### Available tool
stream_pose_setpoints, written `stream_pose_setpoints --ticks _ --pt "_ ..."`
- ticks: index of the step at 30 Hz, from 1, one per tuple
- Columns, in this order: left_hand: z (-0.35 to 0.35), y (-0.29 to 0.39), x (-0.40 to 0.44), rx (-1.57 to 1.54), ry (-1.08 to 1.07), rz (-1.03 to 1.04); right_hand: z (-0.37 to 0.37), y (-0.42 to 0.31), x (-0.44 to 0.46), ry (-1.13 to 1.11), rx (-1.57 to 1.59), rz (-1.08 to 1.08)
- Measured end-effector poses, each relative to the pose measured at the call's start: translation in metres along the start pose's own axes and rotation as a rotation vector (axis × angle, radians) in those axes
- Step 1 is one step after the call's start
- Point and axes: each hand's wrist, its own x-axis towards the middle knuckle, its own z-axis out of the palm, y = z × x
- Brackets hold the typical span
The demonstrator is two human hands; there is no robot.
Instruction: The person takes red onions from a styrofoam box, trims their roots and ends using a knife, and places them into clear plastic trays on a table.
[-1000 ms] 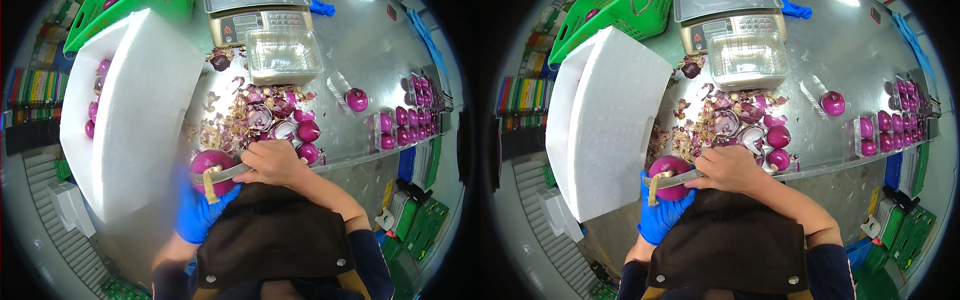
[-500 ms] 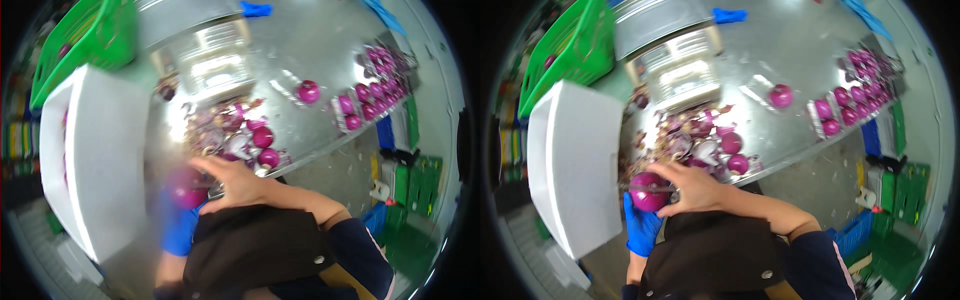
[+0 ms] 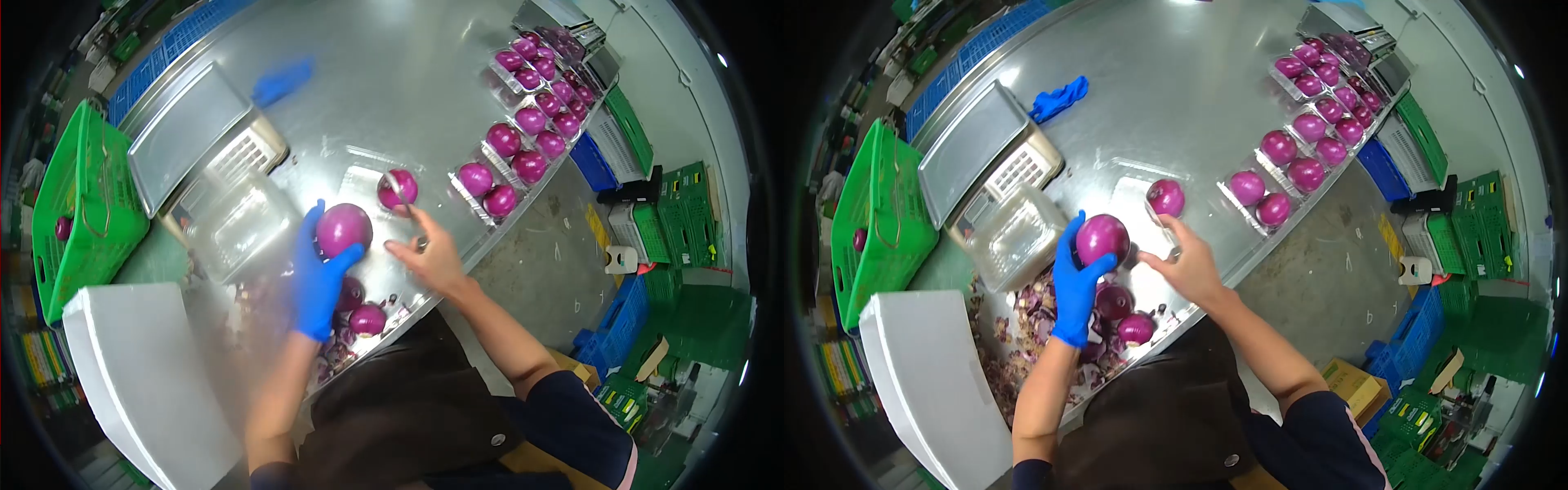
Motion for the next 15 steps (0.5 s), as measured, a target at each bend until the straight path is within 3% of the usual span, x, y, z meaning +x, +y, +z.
stream_pose_setpoints --ticks 1,3,6,7,10,12,14,15 --pt "0.008 0.005 0.018 0.022 -0.006 -0.045 -0.016 0.002 0.007 0.043 -0.06 0.097" --pt "0.027 0.005 0.053 0.061 0.032 -0.022 -0.033 0.018 0.019 0.099 -0.128 0.074" --pt "0.036 -0.005 0.096 0.54 -0.037 -0.015 -0.042 0.041 0.026 0.155 -0.238 -0.114" --pt "0.043 0.0 0.096 0.828 -0.028 0.003 -0.037 0.044 0.029 0.157 -0.275 -0.178" --pt "0.032 -0.07 0.111 0.994 -0.005 0.225 -0.022 0.055 0.036 0.031 -0.334 -0.256" --pt "0.032 -0.07 0.104 0.709 0.007 0.097 -0.011 0.057 0.043 -0.016 -0.404 -0.383" --pt "0.035 -0.064 0.091 0.351 0.086 -0.075 -0.005 0.055 0.052 -0.183 -0.569 -0.308" --pt "0.038 -0.06 0.083 0.159 0.148 -0.145 0.002 0.066 0.059 -0.151 -0.607 -0.37"
